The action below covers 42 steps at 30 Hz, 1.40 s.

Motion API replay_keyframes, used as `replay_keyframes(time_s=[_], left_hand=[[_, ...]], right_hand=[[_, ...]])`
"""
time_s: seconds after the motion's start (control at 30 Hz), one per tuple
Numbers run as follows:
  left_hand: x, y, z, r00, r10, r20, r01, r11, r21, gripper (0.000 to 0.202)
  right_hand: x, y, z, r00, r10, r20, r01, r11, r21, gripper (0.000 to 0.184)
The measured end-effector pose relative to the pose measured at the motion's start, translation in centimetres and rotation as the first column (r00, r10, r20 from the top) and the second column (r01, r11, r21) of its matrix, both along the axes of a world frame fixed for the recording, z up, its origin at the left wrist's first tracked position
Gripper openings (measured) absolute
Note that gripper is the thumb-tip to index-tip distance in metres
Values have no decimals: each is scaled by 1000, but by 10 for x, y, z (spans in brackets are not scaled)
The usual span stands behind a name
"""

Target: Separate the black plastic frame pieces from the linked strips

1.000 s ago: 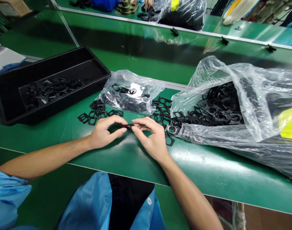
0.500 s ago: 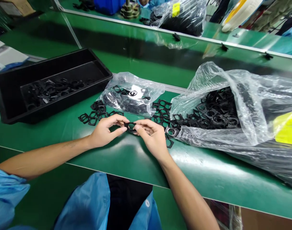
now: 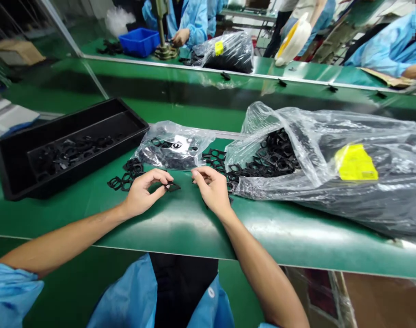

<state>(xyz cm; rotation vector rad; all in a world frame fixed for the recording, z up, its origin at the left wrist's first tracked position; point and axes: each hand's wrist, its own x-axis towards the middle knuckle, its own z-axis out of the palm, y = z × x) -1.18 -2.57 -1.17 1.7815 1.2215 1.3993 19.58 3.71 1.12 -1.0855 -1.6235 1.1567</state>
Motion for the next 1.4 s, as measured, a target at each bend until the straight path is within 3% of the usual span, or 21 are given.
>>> replay_keyframes(time_s=[0.2,0.4,0.5,0.6,0.67,0.7,0.73,0.8,0.83,0.93,0.97,1.03,1.07,1.17,1.27,1.33,1.4], left_hand=[[-1,-2,9,973,121,-199,-60,955,291,9],[-11,-3,20,906,131,-402,57,905,422,9],[-51,7,40,786,322,-527,5,850,526,13],[-113,23,66,641,629,-440,-167,674,719,9],[-153,30,80,561,733,-385,-283,607,743,6],[-169,32,85,535,670,-515,-280,715,640,12],[-181,33,88,518,633,-575,-286,762,581,16],[-191,34,88,479,570,-668,-251,818,517,17],[-189,35,87,456,571,-683,-223,816,533,16],[-157,34,77,403,607,-685,-156,783,602,8],[-141,33,73,416,537,-734,-123,833,540,10],[-108,30,63,430,239,-871,1,964,266,20],[-92,29,58,430,116,-895,57,986,155,22],[-60,31,44,362,-126,-924,147,986,-77,23],[-50,34,37,337,-172,-926,109,984,-143,17],[-51,36,37,350,-194,-916,122,979,-160,13],[-51,37,40,379,-217,-900,146,974,-173,9]], right_hand=[[3,7,-6,988,-88,127,59,973,221,20],[3,6,-7,963,-134,233,65,956,285,19],[4,7,-7,952,-155,265,75,955,289,18],[6,10,-3,936,-170,307,78,954,291,18],[8,11,0,921,-179,346,76,954,291,19],[9,11,1,911,-180,370,70,954,291,19],[10,11,2,900,-176,398,59,955,291,19],[12,9,4,873,-154,463,15,957,290,18],[12,7,5,856,-135,500,-17,957,288,16],[14,2,4,788,-64,612,-136,952,275,8],[14,1,3,761,-43,647,-173,948,267,8],[14,-1,2,707,-6,707,-238,939,247,10],[14,-1,2,683,12,730,-268,934,236,12],[13,-1,2,634,68,770,-356,910,213,16],[11,0,4,621,113,776,-422,882,209,16],[10,0,3,629,121,768,-438,871,223,10],[9,0,2,643,92,761,-424,870,252,17]])
